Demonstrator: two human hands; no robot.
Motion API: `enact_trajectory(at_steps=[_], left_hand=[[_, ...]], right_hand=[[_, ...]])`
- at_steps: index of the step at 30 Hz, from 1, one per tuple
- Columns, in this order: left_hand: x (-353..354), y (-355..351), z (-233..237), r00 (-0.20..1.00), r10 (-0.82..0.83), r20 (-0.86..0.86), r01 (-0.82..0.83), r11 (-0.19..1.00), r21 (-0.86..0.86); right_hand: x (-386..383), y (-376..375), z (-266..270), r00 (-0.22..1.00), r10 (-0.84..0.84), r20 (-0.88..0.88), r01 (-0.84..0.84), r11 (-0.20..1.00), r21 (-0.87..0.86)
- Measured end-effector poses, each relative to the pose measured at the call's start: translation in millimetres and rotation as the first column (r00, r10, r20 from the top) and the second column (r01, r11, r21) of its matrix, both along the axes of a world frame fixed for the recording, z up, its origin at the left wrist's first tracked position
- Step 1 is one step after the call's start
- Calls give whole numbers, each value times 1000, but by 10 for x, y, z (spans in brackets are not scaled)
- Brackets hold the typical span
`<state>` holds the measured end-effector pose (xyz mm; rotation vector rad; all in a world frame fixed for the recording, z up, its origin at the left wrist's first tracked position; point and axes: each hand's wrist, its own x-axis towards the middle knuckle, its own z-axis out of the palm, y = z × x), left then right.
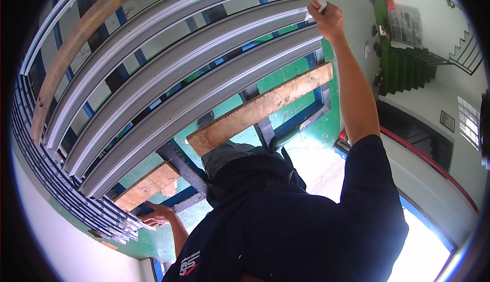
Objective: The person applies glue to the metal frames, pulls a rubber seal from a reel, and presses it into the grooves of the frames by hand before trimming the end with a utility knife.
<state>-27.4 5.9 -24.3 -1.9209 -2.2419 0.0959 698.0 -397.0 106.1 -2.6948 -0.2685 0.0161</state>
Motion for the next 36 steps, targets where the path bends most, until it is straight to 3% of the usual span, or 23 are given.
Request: enact_trajectory(at_steps=[2,8,11,14,17,21,27,31,36], left_hand=[[-23,16,-21,1000,22,-4,-22,1000,-2],[55,-21,18,999,9,-36,-9,1000,-8],[74,7,45,999,37,-32,-38,999,-31],[19,13,-7,998,34,-58,-36,999,-27],[-79,48,-73,998,-2,-55,2,1000,7],[-24,18,-33,999,2,-32,-2,1000,3],[-70,38,-142,1000,7,5,-8,997,72],[-36,62,-97,999,1,-39,2,998,58],[-6,58,-41,999,29,26,-30,999,29]], right_hand=[[23,-32,29,999,-46,14,47,997,-58],[-114,101,41,1000,-2,1,2,999,54],[-38,-17,8,996,-68,56,67,997,30],[-92,5,-48,995,-91,48,85,990,115],[-398,260,179,953,-171,-250,283,798,532],[-761,-111,194,903,-185,-389,425,533,732],[-1051,-704,99,884,-362,-295,467,660,589],[-1080,-620,205,919,-288,-269,393,730,559],[-991,-789,-13,959,-186,-214,265,856,444]])
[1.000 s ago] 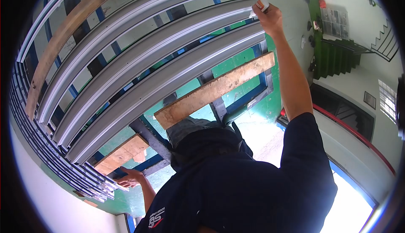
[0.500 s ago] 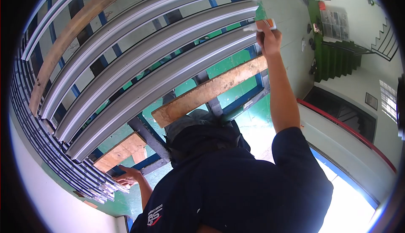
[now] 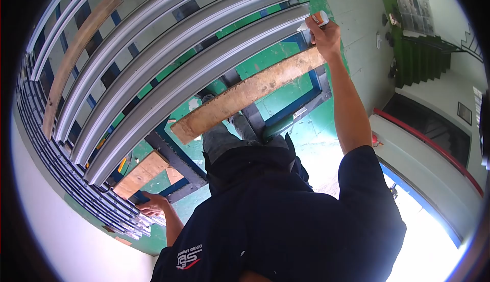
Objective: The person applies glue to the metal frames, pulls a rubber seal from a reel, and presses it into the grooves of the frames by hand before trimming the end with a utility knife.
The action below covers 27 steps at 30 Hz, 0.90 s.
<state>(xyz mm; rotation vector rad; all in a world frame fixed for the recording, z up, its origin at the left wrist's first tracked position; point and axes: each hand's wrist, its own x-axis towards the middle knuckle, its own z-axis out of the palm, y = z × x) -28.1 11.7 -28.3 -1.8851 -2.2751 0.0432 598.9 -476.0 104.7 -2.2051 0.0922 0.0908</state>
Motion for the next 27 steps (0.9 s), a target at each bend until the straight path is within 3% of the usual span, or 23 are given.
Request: enact_trajectory(at_steps=[8,17,20,24,27], left_hand=[[-88,57,-93,1000,31,-3,-31,999,23],[-62,24,-80,999,30,45,-31,999,33],[-127,41,-109,999,20,41,-22,999,43],[-140,60,-153,999,6,40,-8,998,59],[-166,81,-159,999,17,35,-19,999,50]], right_hand=[[-36,132,-20,960,145,238,-62,944,-324],[-2,258,34,942,310,131,-251,906,-342],[97,159,-17,960,263,98,-208,901,-381],[-20,257,50,924,380,45,-352,892,-285],[3,241,82,930,334,153,-271,905,-328]])
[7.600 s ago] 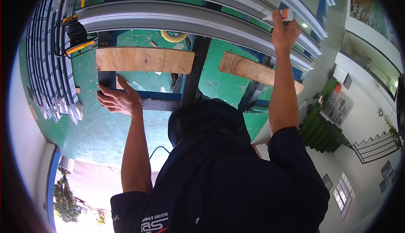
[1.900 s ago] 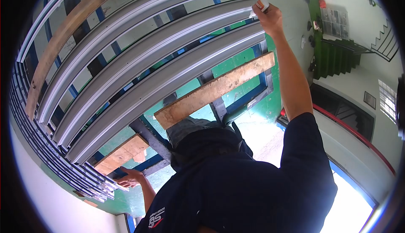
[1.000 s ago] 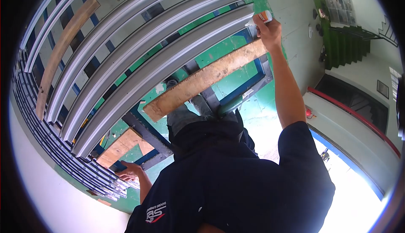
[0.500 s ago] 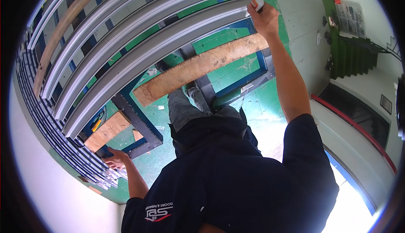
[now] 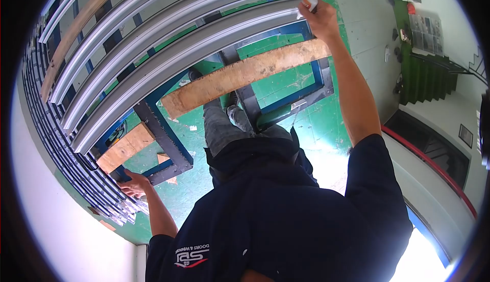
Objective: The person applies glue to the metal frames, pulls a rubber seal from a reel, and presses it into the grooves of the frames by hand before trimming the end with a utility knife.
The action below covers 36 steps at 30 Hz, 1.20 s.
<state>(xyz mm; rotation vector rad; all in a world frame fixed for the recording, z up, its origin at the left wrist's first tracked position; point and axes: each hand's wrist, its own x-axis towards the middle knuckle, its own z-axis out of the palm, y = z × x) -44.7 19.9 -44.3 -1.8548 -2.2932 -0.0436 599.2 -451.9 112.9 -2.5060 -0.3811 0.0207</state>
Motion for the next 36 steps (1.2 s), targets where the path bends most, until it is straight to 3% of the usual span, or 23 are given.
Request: enact_trajectory(at_steps=[1,7,10,25,28,32,36], left_hand=[[7,0,-11,1000,8,2,-8,1000,-5],[20,-22,-14,1000,-23,7,23,999,31],[27,-15,-1,1000,-8,18,8,1000,11],[49,-20,25,1000,-1,21,1,1000,-14],[53,-30,31,999,-15,29,15,1000,-6],[58,-40,36,999,-11,30,11,1000,-11],[59,-36,39,1000,-14,12,14,1000,-1]], right_hand=[[74,-77,-49,1000,21,-16,-20,999,51],[47,-105,53,1000,21,0,-21,998,-63],[52,-136,-47,1000,5,23,-5,1000,-4],[-45,0,38,999,27,-39,-29,999,-35],[60,-121,-62,999,10,33,-12,999,39],[-60,-12,-12,1000,-16,-15,16,1000,1],[-26,-38,-91,996,-17,87,18,1000,-2]])
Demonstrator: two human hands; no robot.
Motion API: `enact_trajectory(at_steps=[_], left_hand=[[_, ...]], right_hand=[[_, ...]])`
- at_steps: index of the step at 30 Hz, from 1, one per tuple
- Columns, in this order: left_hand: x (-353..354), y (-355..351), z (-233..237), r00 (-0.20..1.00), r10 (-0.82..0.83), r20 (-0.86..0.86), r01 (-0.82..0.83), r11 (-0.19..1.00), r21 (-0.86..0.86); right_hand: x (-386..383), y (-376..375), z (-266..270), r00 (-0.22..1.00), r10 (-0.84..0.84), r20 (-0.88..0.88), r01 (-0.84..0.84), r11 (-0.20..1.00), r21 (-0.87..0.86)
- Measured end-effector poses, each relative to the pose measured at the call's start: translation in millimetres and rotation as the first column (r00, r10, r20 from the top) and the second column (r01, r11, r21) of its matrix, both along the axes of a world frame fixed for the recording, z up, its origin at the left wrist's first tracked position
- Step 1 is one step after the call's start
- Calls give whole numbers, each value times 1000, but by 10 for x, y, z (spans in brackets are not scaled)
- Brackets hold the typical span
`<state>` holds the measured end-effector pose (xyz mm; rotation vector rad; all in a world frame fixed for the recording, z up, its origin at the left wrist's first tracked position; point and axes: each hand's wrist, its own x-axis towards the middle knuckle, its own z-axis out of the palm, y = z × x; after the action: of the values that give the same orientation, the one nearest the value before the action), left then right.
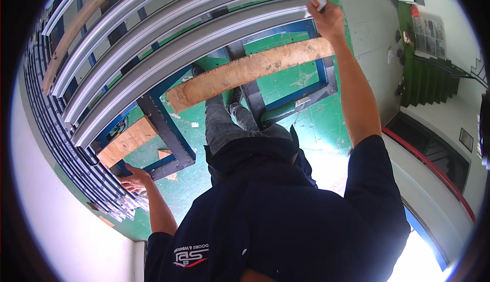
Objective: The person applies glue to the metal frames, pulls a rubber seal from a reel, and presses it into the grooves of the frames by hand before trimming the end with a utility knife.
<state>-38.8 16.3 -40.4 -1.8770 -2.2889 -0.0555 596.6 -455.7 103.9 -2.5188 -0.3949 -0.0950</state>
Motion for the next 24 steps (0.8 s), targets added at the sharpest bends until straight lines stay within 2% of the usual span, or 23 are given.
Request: enact_trajectory(at_steps=[3,6,10,11,14,15,16,18,21,24], left_hand=[[20,-6,0,1000,16,-17,-16,1000,-11],[38,-23,4,999,22,-40,-22,1000,17],[122,-59,52,999,42,9,-42,999,35],[191,-102,120,999,48,17,-49,999,20],[294,-165,222,996,42,74,-44,999,21],[293,-162,208,997,39,60,-41,999,33],[283,-163,188,998,38,47,-40,998,42],[345,-193,259,995,45,88,-47,999,19],[384,-209,318,992,47,113,-48,999,7],[362,-220,300,990,10,143,-19,998,57]], right_hand=[[43,-70,49,999,-36,18,37,998,-44],[-100,108,-17,1000,4,-2,-5,1000,-20],[-392,505,28,992,76,-98,-69,995,72],[-409,536,-78,975,60,-216,-43,996,83],[-777,1026,-129,936,198,-292,-109,950,293],[-893,1214,-117,888,219,-403,-118,958,262],[-1056,1470,-101,883,284,-374,-183,941,283],[-1364,1933,-113,790,409,-456,-210,881,425],[-1745,2492,-111,688,616,-385,-332,738,587],[-1946,2767,-238,653,715,-251,-493,653,575]])
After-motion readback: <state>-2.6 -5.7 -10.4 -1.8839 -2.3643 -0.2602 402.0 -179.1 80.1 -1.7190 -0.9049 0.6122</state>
